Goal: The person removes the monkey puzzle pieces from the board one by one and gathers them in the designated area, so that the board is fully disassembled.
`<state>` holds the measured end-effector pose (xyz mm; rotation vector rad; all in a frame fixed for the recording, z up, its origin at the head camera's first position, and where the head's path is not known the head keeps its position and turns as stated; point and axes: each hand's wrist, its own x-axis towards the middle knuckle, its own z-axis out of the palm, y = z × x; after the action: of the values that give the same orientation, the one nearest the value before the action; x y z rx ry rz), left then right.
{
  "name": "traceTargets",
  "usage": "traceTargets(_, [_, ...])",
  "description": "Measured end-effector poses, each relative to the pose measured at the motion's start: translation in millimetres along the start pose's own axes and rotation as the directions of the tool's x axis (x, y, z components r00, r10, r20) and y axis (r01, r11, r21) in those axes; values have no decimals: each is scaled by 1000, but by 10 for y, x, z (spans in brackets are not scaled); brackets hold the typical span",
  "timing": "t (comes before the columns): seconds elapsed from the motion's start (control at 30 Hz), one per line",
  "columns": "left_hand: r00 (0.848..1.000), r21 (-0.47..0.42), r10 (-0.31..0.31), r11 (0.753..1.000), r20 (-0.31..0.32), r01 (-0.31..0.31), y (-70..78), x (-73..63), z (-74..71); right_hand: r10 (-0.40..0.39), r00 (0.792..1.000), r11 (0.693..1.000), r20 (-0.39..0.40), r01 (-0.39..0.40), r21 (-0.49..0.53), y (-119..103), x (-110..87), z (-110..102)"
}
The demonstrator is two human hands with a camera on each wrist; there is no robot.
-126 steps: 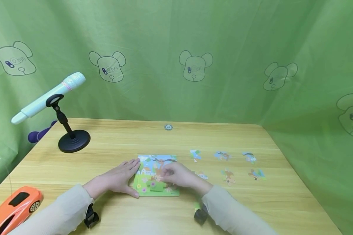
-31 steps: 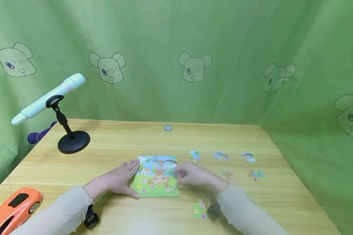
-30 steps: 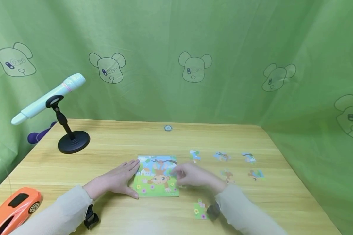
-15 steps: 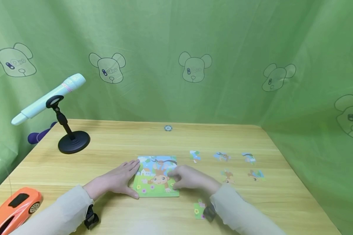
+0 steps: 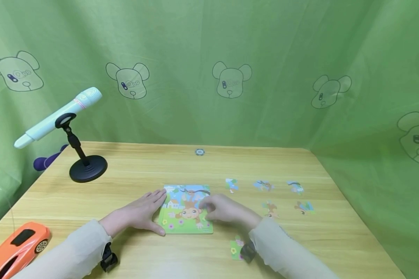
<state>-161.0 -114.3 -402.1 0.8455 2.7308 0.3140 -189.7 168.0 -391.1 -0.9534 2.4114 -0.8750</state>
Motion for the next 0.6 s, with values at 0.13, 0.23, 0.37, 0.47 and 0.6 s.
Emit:
traceTargets(0.13, [1000, 1, -1, 1000, 0, 1, -4, -2, -2, 37, 999, 995, -15, -35, 93, 15, -17, -5])
traceTargets(0.23, [1000, 1, -2, 1000, 1, 2, -4, -5, -4, 61, 998, 986, -19, -57, 159, 30, -28, 1])
traceTargets(0.37, [1000, -1, -4, 1000, 3, 4, -2, -7, -6, 64, 997, 980, -47, -54, 193, 52, -35, 18])
traceTargets(0.47, [1000, -3, -3, 1000, 3, 3, -1, -7, -5, 59, 996, 976, -73, -42, 211, 53, -56, 16])
traceTargets(0.6, [1000, -1, -1, 1000, 2, 1, 0, -2, -3, 85, 990, 964, -109, -54, 261, 63, -157, -94])
